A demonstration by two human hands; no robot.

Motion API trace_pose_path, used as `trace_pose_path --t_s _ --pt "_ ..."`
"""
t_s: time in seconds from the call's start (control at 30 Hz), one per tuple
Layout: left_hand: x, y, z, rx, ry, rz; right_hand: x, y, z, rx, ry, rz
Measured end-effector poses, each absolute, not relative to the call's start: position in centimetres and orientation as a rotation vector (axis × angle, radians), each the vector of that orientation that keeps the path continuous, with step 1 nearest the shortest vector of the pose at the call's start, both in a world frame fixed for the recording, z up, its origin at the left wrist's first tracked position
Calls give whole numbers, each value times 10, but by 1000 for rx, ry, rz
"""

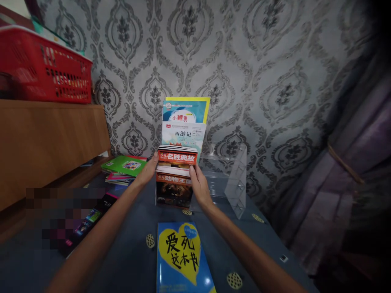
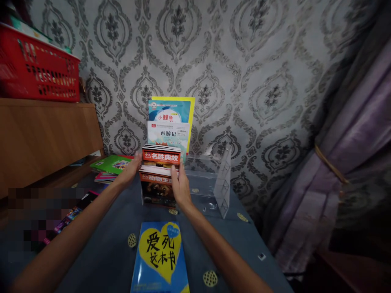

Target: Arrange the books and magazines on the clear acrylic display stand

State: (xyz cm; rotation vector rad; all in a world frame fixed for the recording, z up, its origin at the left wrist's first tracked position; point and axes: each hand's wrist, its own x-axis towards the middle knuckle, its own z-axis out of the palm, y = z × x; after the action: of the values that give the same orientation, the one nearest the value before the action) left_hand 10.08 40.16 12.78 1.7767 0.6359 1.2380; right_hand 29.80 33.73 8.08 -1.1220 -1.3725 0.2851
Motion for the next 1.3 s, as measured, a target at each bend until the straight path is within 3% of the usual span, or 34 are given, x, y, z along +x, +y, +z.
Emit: trace_pose_path --t_s 0.23,0.43,0.6,1.3 --pt "85 393 102 1442 744 1260 295 318 62 -1243 -1111 412" --pt "95 375 78 1525 777 1346 273 296 44 -1142 -1250 360" --pt "101 356 81 1675 808 1465 270 297 50 -1194 -1183 360" --pt "107 360 80 1721 917 1398 277 301 55 -1128 -1233 352"
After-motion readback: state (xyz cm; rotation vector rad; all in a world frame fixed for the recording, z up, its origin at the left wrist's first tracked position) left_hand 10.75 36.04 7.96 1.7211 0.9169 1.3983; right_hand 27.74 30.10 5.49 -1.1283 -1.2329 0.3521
